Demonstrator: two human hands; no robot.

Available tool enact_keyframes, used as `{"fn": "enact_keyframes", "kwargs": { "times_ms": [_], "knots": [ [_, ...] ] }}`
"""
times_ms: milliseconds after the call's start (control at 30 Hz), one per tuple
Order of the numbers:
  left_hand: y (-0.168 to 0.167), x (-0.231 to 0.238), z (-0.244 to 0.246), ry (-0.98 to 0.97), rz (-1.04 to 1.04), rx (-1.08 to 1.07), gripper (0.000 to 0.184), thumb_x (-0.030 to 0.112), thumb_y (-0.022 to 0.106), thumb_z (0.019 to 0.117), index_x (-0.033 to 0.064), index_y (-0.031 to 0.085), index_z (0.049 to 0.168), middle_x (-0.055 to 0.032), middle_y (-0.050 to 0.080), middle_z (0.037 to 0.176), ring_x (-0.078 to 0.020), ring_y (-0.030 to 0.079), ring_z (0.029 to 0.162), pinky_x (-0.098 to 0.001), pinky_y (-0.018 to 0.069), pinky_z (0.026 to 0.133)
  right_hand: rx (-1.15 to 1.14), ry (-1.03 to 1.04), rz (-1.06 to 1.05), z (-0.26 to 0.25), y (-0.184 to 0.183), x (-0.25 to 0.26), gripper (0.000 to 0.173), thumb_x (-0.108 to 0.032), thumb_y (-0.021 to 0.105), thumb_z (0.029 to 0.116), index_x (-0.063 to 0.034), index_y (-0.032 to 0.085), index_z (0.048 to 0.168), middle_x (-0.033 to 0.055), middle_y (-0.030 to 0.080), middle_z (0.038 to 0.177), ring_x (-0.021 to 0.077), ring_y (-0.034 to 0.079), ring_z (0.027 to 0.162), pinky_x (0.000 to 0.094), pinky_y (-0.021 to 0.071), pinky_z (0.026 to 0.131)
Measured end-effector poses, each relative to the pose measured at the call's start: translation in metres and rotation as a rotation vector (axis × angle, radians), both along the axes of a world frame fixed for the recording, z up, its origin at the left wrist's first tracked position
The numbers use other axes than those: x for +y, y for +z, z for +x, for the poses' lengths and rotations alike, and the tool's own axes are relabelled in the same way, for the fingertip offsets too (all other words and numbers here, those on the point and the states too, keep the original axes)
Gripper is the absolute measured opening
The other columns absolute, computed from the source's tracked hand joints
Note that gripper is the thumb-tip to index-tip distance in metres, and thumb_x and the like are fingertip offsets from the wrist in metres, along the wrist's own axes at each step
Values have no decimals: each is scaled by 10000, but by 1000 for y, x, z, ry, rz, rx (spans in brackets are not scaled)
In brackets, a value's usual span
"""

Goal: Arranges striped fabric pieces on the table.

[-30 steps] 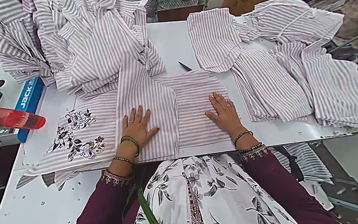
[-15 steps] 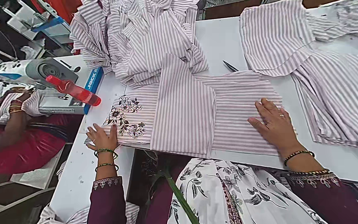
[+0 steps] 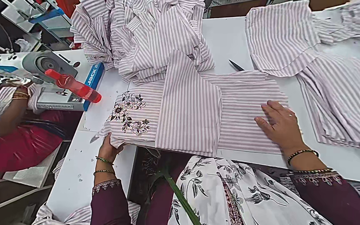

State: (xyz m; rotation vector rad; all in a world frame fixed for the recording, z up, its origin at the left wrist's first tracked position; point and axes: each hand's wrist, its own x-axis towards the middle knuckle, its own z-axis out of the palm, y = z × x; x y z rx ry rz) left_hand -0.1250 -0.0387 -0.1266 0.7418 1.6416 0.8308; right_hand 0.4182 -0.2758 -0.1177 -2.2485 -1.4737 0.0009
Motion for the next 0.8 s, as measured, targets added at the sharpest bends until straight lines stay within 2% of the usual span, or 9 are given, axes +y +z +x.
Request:
{"fn": "enact_keyframes", "kwargs": {
  "times_ms": [67, 267, 367, 433, 500, 533, 567, 667, 800],
  "knots": [
    [-2, 8, -2, 71, 220, -53, 461, 331, 250, 1133, 41, 426, 1446, -120, 635, 1209, -164, 664, 982, -384, 566, 814, -116, 54, 126, -8, 0, -5, 701, -568, 385, 999, 12, 672, 1268, 289, 580, 1400, 517, 475, 1365, 716, 260, 1118],
    [65, 5, 31, 152, 949, -383, 473, 256, 66, 1121, 7, 274, 1465, -17, 597, 1293, -76, 608, 1190, -317, 496, 1056, -164, 199, 244, -52, -3, -34, 570, -518, 414, 1029, -55, 745, 1057, 208, 722, 1143, 412, 660, 1125, 596, 421, 1020],
    [131, -14, 98, -2, 1024, -422, 305, 117, 218, 1093, 43, 501, 1178, 101, 649, 1017, 43, 621, 984, -192, 520, 908, -143, 284, 286, -56, -4, -34, 535, -514, 464, 1000, -70, 758, 945, 168, 749, 980, 340, 697, 917, 487, 498, 854],
    [149, -21, 145, -519, 1039, -208, 234, 1, 425, 998, 77, 601, 865, 141, 668, 785, 90, 630, 794, -125, 528, 787, -147, 343, 280, -56, -3, -28, 534, -530, 473, 981, -81, 756, 926, 147, 750, 958, 325, 700, 891, 461, 521, 804],
    [153, 3, 200, -1363, 1253, 130, 239, 156, 552, 991, 23, 738, 1058, -48, 735, 1116, -142, 653, 1150, -407, 429, 1115, -143, 350, 227, -60, 1, -25, 565, -575, 475, 954, -87, 760, 961, 139, 750, 1002, 334, 702, 934, 485, 526, 814],
    [156, 12, 238, -1669, 1291, 287, 366, 262, 507, 1032, 50, 735, 1225, -111, 684, 1328, -272, 589, 1320, -600, 312, 1171, -109, 339, 179, -64, 4, -27, 587, -592, 492, 924, -79, 767, 1002, 147, 746, 1047, 356, 698, 985, 528, 519, 848],
    [152, 19, 273, -1831, 1331, 382, 376, 288, 506, 1046, 69, 735, 1248, -134, 680, 1337, -321, 613, 1292, -654, 366, 1109, -79, 325, 119, -69, 8, -32, 632, -628, 491, 912, -78, 769, 1054, 146, 740, 1099, 370, 690, 1049, 567, 510, 900],
    [132, 44, 349, -1655, 1489, 406, 308, 263, 710, 938, 31, 760, 1135, -166, 741, 1083, -358, 708, 1018, -574, 549, 873, -24, 269, 36, -81, 14, -50, 712, -691, 532, 866, -24, 765, 960, 188, 745, 1001, 407, 714, 957, 626, 532, 826],
    [88, 53, 406, -1722, 957, 585, 1089, 567, 806, 806, 55, 284, 1613, -256, 447, 1543, -449, 417, 1433, -680, 322, 1140, 140, 285, -294, -83, 24, -46, 824, -747, 512, 880, 3, 726, 1150, 226, 717, 1161, 435, 658, 1144, 670, 451, 974]
  ]
}}
